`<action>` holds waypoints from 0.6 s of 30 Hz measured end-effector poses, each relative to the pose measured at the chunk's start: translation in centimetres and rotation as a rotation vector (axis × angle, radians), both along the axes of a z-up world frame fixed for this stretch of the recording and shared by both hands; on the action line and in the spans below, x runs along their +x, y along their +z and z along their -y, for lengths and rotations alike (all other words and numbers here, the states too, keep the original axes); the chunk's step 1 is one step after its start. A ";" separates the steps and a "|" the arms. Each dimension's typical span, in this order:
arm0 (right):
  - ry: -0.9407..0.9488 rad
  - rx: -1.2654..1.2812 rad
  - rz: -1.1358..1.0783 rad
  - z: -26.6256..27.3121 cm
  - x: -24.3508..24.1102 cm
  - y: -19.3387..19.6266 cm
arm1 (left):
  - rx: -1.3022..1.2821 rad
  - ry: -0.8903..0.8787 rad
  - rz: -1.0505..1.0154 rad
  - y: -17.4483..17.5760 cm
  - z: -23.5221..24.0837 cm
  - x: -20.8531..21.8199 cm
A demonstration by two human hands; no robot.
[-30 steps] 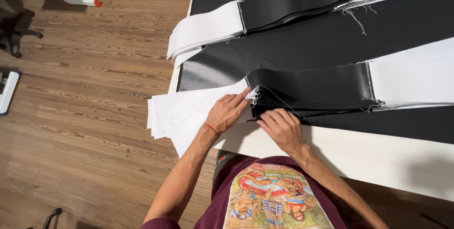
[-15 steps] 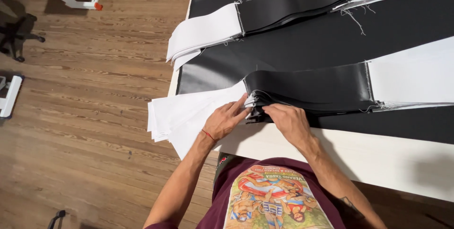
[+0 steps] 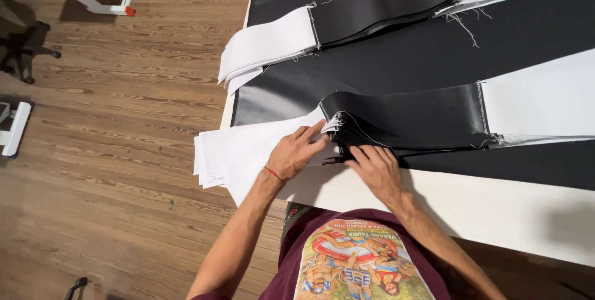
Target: Stacking and aligning strips of black and white material on a workbench
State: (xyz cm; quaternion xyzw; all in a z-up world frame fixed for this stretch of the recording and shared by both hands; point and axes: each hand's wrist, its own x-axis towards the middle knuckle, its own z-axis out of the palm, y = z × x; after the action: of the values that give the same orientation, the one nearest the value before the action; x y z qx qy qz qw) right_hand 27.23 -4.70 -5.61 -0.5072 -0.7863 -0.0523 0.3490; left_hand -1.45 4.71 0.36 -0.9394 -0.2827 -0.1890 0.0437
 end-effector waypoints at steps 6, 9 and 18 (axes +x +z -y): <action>-0.030 0.063 0.027 -1.0 1.5 0.5 | 0.179 -0.153 -0.037 2.1 -0.5 -0.6; 0.004 0.098 -0.097 -2.2 0.9 4.0 | 0.103 -0.154 0.023 1.2 -0.9 -1.0; -0.021 0.213 -0.125 -2.0 -1.1 2.6 | 0.101 0.011 0.118 -2.6 -0.2 0.4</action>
State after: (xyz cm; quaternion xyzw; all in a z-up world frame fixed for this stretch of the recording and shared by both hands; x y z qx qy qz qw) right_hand 26.09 -2.69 -3.02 -0.4779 -0.7476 -0.1076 0.4485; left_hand -1.01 4.92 -2.24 -0.9216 -0.2802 -0.2577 0.0757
